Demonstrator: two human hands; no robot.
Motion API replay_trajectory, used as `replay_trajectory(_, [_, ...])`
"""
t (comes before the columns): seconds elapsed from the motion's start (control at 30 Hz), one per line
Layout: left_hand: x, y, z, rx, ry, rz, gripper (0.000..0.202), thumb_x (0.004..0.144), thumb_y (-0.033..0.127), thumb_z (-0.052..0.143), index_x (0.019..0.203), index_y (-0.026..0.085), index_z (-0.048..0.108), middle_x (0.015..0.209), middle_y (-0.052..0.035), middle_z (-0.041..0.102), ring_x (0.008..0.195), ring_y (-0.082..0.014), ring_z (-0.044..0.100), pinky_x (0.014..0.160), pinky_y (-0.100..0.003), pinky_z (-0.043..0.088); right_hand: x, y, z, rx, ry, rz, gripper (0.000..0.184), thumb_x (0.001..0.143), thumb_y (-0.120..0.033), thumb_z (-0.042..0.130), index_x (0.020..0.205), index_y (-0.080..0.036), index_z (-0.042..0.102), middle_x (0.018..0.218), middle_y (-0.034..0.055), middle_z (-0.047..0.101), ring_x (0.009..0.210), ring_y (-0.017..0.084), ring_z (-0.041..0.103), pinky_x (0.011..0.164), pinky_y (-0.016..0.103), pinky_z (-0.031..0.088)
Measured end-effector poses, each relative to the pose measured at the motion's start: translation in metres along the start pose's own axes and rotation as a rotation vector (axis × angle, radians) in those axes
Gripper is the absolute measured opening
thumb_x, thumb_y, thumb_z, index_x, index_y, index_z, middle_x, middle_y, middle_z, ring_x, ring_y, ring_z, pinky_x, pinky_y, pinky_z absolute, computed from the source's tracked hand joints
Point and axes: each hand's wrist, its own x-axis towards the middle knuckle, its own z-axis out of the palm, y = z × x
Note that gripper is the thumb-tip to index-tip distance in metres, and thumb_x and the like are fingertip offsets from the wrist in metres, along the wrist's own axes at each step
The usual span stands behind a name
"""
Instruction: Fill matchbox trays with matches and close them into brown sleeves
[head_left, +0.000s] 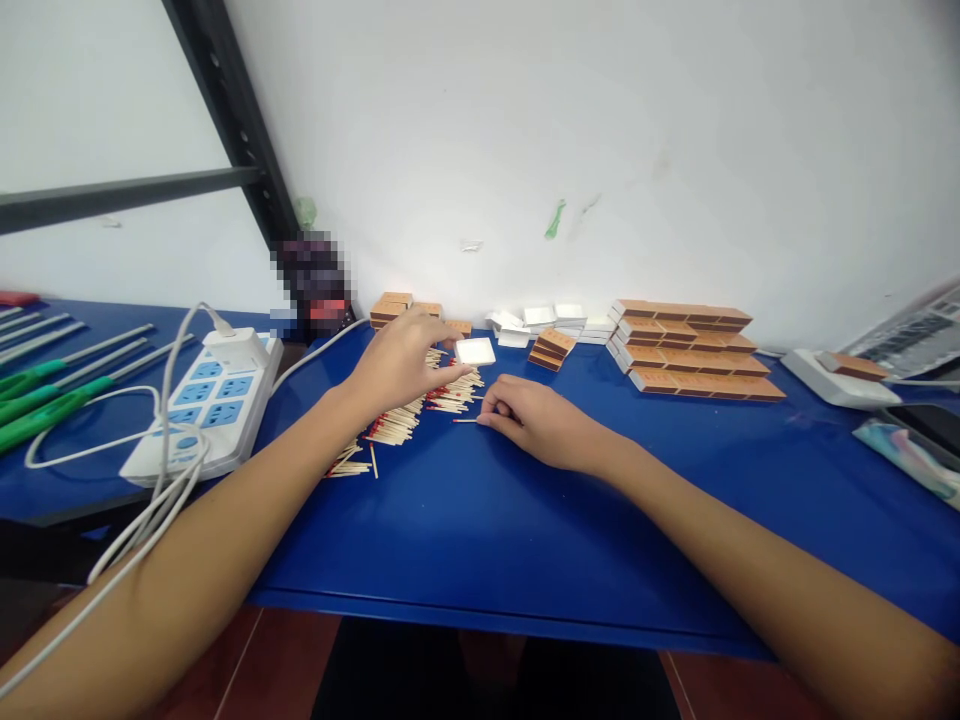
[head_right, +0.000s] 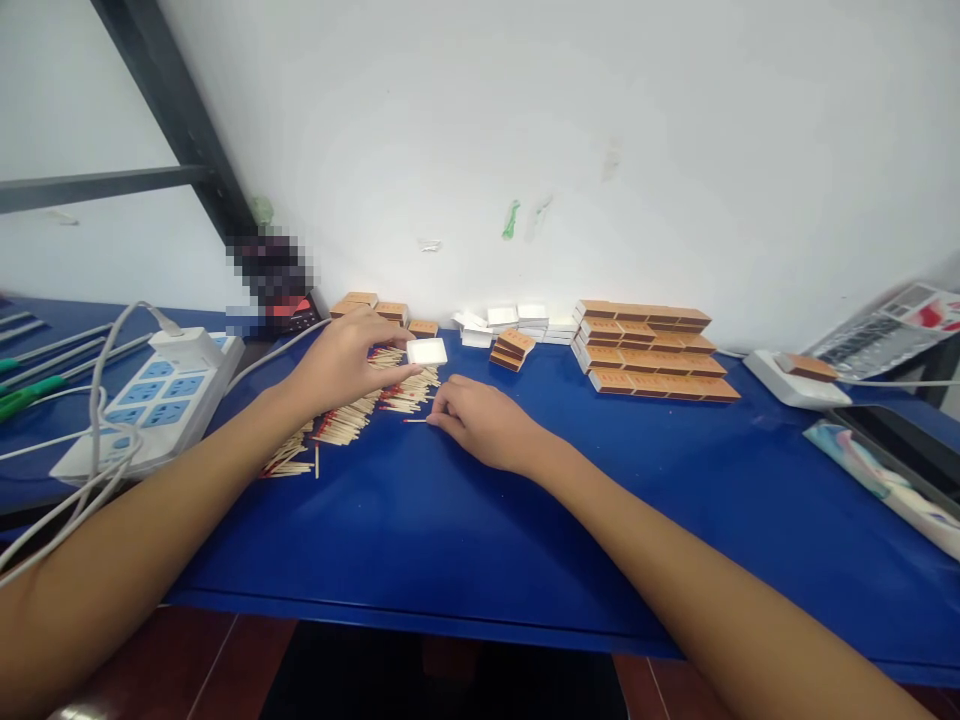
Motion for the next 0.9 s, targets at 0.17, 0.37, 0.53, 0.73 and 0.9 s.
replay_trajectory(0.17, [0.0,0.0,0.0,-0.013,0.007,0.009,0.026,0.091,0.038,0.082,0.108,0.019,0.078,0.098,-0.0066,0.078,0.097,-0.0268,0.063,0.087,-0.04,0.049,0.006,-0.019,0.017,-0.016,0.087,0.031,0.008,0.103,-0.022,0.063,0.096,-0.02,0.065,0.096,0.0036,0.063,0.081,0.017,0.057,0.073,0.03,0.039])
replay_trajectory(0.37, [0.0,-0.001,0.001,-0.009,0.016,0.008,0.027,0.09,0.037,0.083,0.109,0.019,0.078,0.098,-0.0068,0.077,0.097,-0.0269,0.063,0.085,-0.04,0.049,0.009,-0.021,0.024,0.025,0.158,-0.023,0.003,0.1,-0.016,0.065,0.1,-0.019,0.064,0.095,0.0017,0.061,0.076,0.015,0.053,0.071,0.029,0.038])
replay_trajectory(0.53, [0.0,-0.001,0.001,0.003,0.006,0.004,0.026,0.09,0.038,0.083,0.107,0.018,0.078,0.097,-0.0072,0.077,0.095,-0.0269,0.062,0.084,-0.04,0.049,0.009,-0.021,0.022,0.033,0.144,-0.044,0.008,0.099,-0.012,0.063,0.095,-0.019,0.064,0.09,0.0004,0.059,0.073,0.014,0.051,0.069,0.028,0.037])
replay_trajectory(0.73, [-0.001,-0.003,0.004,0.009,0.006,0.019,0.026,0.091,0.039,0.083,0.105,0.019,0.078,0.099,-0.0088,0.077,0.097,-0.028,0.063,0.086,-0.042,0.05,0.01,-0.021,0.02,0.029,0.133,-0.049,0.005,0.1,-0.015,0.064,0.097,-0.019,0.064,0.09,0.0008,0.06,0.073,0.014,0.051,0.07,0.028,0.036])
replay_trajectory(0.9, [-0.001,-0.004,0.004,0.023,0.003,0.025,0.028,0.09,0.039,0.085,0.108,0.018,0.078,0.102,-0.0094,0.078,0.099,-0.0285,0.065,0.086,-0.042,0.051,0.01,-0.022,0.018,-0.005,0.072,-0.01,0.005,0.102,-0.017,0.063,0.097,-0.019,0.064,0.093,0.0025,0.063,0.075,0.015,0.054,0.07,0.028,0.037])
